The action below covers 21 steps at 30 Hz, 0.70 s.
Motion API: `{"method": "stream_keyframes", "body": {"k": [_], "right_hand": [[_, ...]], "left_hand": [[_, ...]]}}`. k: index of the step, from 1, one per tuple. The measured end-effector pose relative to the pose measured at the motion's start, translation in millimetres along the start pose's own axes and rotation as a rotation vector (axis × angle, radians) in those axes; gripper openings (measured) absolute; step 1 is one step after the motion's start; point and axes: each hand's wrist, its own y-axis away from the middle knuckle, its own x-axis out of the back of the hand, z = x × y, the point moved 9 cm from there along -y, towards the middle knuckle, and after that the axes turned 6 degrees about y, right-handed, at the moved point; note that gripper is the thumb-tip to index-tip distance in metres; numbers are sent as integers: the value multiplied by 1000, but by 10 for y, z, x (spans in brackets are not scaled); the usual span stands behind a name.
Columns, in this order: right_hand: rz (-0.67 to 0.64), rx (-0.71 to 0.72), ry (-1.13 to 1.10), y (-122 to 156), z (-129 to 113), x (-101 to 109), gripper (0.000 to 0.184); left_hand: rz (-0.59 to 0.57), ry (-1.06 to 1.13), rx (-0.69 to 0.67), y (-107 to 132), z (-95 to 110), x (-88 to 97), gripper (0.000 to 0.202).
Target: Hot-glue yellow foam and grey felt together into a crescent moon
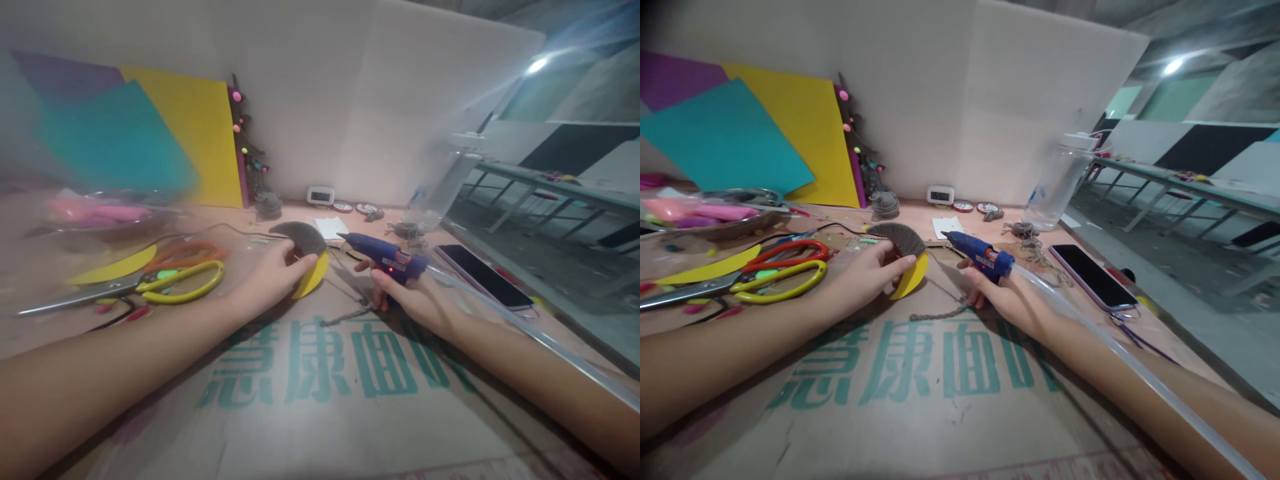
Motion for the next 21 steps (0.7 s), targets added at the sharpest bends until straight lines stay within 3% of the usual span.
{"method": "stream_keyframes", "body": {"k": [11, 21], "right_hand": [[40, 213, 319, 130, -186, 100, 28], [120, 167, 414, 101, -195, 161, 32]], "left_hand": [[25, 6, 26, -4, -34, 29, 26], [23, -29, -8, -6, 5, 31, 25]]}}
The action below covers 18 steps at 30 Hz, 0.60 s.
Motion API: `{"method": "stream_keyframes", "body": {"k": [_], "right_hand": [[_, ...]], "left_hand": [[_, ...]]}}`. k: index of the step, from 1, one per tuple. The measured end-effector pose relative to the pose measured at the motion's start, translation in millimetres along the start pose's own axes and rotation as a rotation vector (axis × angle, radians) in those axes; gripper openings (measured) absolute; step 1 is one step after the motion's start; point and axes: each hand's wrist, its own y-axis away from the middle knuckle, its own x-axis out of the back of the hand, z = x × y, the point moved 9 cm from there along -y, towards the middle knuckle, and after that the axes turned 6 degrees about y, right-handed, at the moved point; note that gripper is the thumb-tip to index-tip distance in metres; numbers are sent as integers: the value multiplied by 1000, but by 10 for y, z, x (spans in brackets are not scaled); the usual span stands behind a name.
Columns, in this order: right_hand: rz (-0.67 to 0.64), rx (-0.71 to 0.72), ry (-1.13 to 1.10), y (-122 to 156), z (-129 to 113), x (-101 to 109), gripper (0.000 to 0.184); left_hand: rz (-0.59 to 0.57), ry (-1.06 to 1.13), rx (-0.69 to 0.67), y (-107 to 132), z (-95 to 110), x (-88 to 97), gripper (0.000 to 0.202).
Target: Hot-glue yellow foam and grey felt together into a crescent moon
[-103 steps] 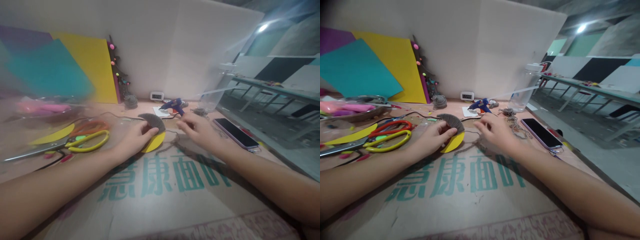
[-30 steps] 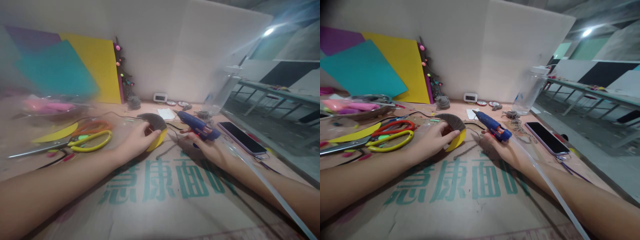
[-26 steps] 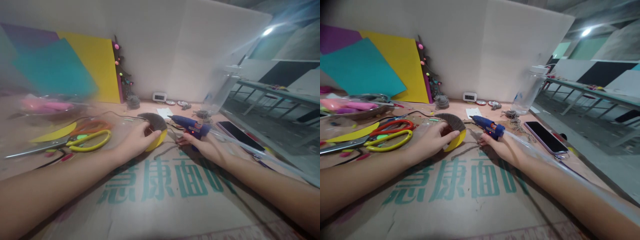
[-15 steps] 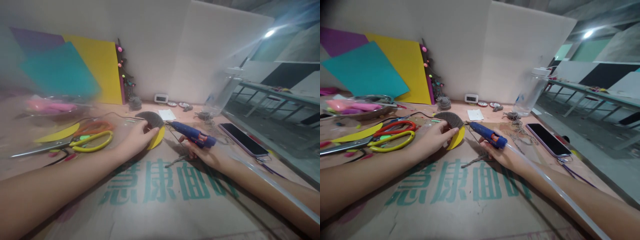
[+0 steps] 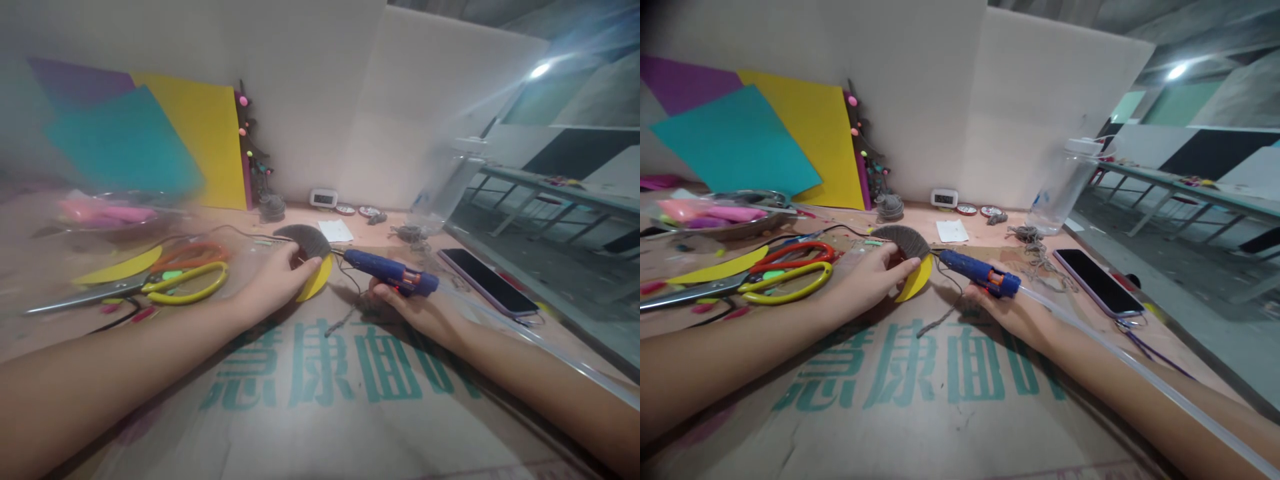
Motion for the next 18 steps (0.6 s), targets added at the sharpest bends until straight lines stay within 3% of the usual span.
{"method": "stream_keyframes", "body": {"k": [12, 18], "right_hand": [[52, 41, 45, -10, -54, 46, 25], [17, 14, 46, -9, 13, -10, 27]], "left_hand": [[-23, 40, -6, -10, -37, -19, 28], [-32, 23, -7, 10, 7, -28, 25]]}}
